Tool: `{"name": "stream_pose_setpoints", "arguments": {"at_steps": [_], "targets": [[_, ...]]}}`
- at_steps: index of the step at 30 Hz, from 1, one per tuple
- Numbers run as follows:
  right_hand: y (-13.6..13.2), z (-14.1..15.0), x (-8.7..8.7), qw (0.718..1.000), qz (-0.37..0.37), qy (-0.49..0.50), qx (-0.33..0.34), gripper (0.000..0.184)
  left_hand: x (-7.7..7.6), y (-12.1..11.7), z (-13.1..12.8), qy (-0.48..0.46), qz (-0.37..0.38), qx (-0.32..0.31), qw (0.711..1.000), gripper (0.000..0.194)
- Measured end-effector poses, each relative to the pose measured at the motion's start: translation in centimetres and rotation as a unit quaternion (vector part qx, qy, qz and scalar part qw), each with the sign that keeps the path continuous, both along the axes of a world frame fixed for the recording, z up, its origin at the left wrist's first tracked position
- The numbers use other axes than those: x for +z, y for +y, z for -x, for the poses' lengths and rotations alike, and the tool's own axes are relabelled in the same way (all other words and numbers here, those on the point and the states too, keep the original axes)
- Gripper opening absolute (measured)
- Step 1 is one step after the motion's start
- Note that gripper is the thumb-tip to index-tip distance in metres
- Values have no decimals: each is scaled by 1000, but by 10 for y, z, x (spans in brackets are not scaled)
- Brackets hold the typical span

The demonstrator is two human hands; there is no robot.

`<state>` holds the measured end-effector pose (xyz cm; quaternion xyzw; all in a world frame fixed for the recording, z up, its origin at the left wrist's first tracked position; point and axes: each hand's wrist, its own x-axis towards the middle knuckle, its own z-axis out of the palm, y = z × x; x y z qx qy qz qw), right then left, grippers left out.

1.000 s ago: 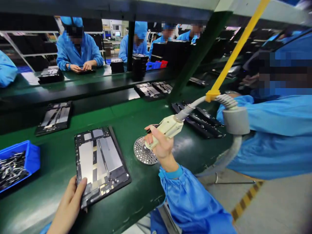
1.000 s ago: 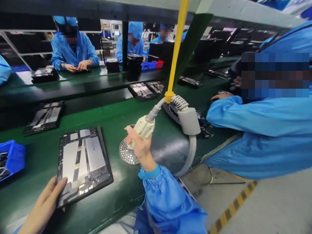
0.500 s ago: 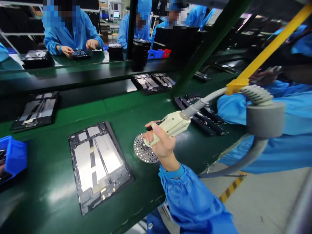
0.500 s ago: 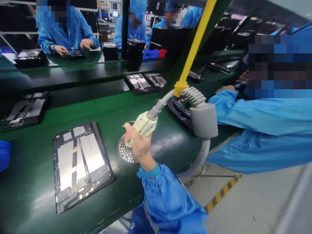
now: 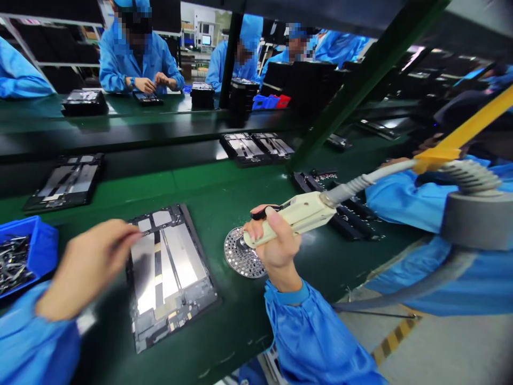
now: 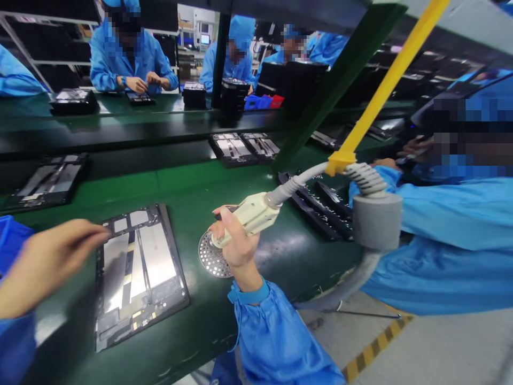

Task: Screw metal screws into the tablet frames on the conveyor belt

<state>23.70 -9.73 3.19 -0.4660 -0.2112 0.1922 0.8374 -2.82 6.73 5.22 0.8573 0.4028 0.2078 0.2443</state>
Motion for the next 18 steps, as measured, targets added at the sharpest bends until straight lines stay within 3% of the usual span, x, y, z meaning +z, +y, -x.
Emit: {"name": "stream_pose_setpoints", "arguments": {"at_steps": [2,5,7,9,13,18], "targets": [[1,0,0,1000,-7,11,-4,44,-13,-21,-55,25,20,-214,976,22],[3,0,-2,1000,-16,20,-7,41,-32,-49,-126,70,15,-318,945,13],[5,-1,-4,1000,-20,15,-11,38,-42,-60,-155,114,1,-336,935,12],[7,-3,-6,999,-24,14,-18,38,-49,-63,-168,136,-13,-348,928,9],[9,-8,-7,999,-29,14,-36,38,-56,-57,-172,140,-22,-344,928,14],[5,-12,-5,998,-24,27,-51,40,-61,-56,-174,79,51,-282,955,10]]}}
